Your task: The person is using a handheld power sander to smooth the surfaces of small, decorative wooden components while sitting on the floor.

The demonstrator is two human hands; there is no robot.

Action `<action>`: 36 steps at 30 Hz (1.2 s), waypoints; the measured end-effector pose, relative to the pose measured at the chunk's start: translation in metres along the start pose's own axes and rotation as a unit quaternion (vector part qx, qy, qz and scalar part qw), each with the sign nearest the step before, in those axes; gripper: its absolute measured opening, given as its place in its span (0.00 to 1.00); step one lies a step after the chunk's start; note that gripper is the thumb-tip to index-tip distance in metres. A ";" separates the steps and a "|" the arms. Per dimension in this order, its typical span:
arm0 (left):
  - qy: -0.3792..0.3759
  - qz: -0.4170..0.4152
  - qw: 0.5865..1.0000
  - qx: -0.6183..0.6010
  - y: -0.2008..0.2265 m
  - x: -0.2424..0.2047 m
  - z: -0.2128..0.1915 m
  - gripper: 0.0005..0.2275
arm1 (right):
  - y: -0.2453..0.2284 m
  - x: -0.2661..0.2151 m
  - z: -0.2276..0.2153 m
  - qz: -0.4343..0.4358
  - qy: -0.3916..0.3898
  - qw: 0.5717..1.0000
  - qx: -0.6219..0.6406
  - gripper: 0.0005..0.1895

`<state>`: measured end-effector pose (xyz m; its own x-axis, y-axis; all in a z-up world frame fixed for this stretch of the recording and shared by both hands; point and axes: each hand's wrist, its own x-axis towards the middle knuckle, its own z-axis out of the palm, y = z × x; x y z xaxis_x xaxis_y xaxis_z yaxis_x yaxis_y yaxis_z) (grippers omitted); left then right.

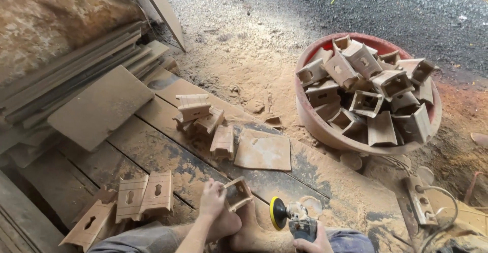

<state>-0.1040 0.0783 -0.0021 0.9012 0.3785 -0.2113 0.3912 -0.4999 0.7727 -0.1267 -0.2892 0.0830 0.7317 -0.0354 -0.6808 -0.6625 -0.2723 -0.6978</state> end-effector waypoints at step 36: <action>-0.252 0.033 0.954 0.157 0.054 0.065 0.053 0.10 | -0.050 -0.026 0.041 0.006 -0.026 0.955 -0.294 0.47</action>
<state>-0.0147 0.0347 -0.0057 0.8705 -0.0458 -0.4901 0.2951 -0.7483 0.5941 -0.1189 -0.2355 0.1264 0.7046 0.0020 -0.7096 -0.4547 -0.7665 -0.4536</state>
